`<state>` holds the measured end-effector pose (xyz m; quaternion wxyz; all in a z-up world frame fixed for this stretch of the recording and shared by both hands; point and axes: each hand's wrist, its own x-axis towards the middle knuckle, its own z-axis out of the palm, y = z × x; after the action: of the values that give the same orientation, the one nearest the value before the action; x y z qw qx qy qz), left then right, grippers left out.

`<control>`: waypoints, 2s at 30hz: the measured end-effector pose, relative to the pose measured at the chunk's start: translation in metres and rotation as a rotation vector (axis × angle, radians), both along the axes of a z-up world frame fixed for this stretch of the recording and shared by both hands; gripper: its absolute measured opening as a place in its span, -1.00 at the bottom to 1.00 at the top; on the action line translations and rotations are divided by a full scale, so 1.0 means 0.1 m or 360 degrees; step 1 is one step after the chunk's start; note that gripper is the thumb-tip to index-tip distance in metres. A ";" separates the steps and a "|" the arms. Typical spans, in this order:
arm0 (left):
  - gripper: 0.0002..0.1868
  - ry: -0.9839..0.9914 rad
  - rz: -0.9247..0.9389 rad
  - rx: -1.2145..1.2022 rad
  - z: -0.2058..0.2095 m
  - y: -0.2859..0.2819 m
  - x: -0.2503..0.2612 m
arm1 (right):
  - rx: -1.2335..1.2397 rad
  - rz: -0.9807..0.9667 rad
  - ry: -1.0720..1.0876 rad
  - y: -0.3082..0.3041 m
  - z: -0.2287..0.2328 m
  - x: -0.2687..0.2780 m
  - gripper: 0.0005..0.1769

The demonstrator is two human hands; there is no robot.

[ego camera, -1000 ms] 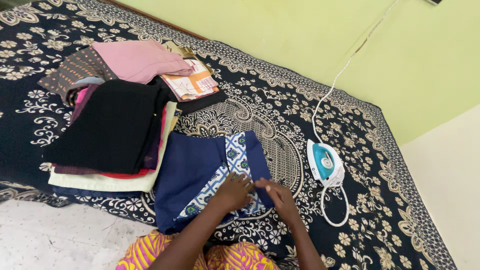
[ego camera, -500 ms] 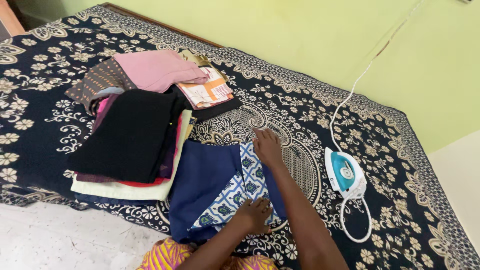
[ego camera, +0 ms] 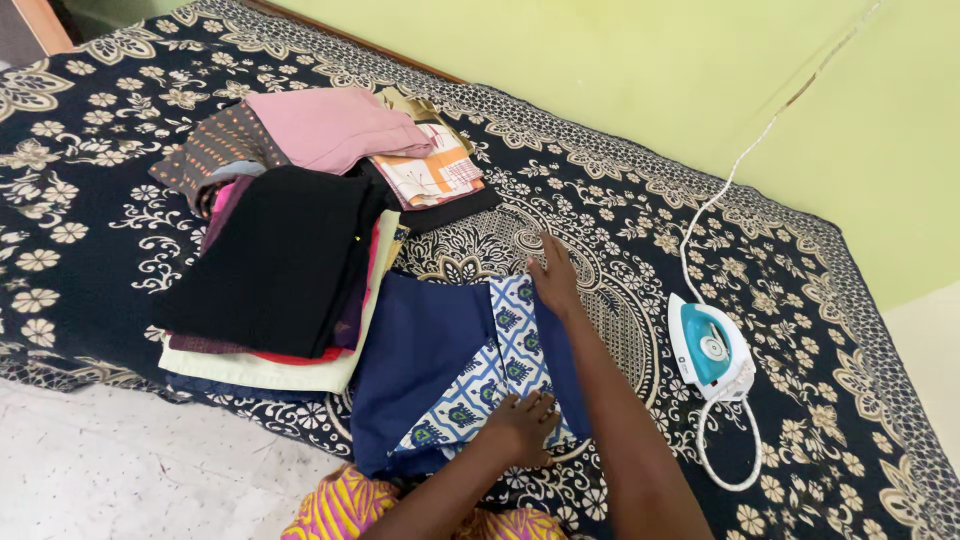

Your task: The person irons a dark blue garment on a patterned rug, smoothing it with their hands and using a steam iron. After finishing the blue item, they fold it and place it on a stack of other folded clothes. They then pick up a patterned cloth and begin ironing it.

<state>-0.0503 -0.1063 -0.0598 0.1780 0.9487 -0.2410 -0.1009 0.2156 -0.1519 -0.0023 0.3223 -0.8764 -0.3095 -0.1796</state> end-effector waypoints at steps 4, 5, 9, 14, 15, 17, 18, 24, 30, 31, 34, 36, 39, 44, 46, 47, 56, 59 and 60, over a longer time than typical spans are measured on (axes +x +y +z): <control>-0.06 -0.0045 -0.0011 -0.0026 -0.04 0.01 0.06 | -0.0278 0.0142 -0.0005 -0.37 -0.03 -0.59 -0.45; -0.05 -0.0041 -0.0013 -0.0036 -0.04 0.00 0.05 | -0.0489 0.0155 0.0070 -0.44 -0.07 -0.76 -0.41; -0.03 0.0062 -0.0011 -0.0027 -0.01 0.00 0.04 | -0.0895 0.0126 0.0146 -0.50 -0.27 -1.12 -0.33; 0.02 -0.0021 0.0024 -0.0015 0.01 0.00 -0.01 | -0.0867 -0.0007 0.0025 -0.29 -0.36 -0.83 -0.38; 0.03 -0.0013 0.0025 0.0003 0.02 0.00 0.03 | -0.0797 0.0022 0.0204 -0.26 -0.34 -0.67 -0.40; 0.04 0.0018 0.0017 0.0034 0.01 -0.02 0.04 | -0.0658 0.0076 0.0576 -0.31 -0.30 -0.37 -0.43; 0.04 0.0026 0.0011 0.0040 0.00 -0.04 0.01 | -0.0513 -0.0035 0.0482 -0.39 -0.31 -0.27 -0.55; 0.05 0.0036 0.0033 0.0058 0.08 -0.06 0.03 | -0.0344 -0.0034 0.0101 -0.63 -0.32 0.16 -0.64; 0.07 0.0014 0.0054 0.0026 0.06 -0.06 -0.02 | -0.0039 -0.0451 0.0225 -0.59 -0.45 0.16 -0.37; 0.08 0.0032 0.0050 0.0042 0.07 -0.09 0.00 | -0.0074 -0.0512 0.0536 -0.60 -0.43 0.17 -0.37; 0.07 0.0021 0.0054 0.0030 0.04 -0.08 0.05 | 0.0051 -0.0257 0.0318 -0.60 -0.30 0.21 -0.22; 0.05 -0.0020 0.0044 0.0000 -0.02 -0.06 0.03 | 0.0195 -0.0265 0.0087 -0.71 -0.20 0.17 -0.15; 0.02 -0.0084 0.0030 -0.0021 -0.04 -0.06 0.01 | -0.0056 -0.0742 -0.0133 -1.30 0.14 0.03 -0.16; 0.02 0.0094 0.0073 0.0034 0.15 -0.12 0.01 | -0.0566 -0.1387 -0.0277 -2.54 0.44 -0.62 -0.09; 0.03 0.0066 0.0062 0.0039 0.18 -0.13 -0.07 | -0.0606 -0.1389 -0.0121 -2.77 0.37 -0.74 -0.11; 0.03 0.0045 0.0061 0.0048 0.19 -0.13 -0.07 | -0.0638 -0.1362 -0.0089 -2.85 0.33 -0.78 -0.17; 0.08 -0.0022 -0.0048 0.0055 0.09 -0.22 -0.25 | -0.0258 -0.1214 -0.0037 -3.16 0.49 -0.62 -0.35; 0.08 -0.0057 0.0020 0.0204 0.16 -0.20 -0.36 | -0.0238 -0.1156 -0.0177 -2.93 0.64 -0.76 -0.46; 0.10 -0.0010 0.0055 0.0232 0.19 -0.18 -0.37 | -0.0231 -0.1146 -0.0241 -2.80 0.72 -0.86 -0.49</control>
<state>-0.0869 -0.1245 -0.0405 0.1092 0.9635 -0.2172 -0.1121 0.1294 -0.4321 0.0695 0.1518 -0.9339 -0.0164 -0.3232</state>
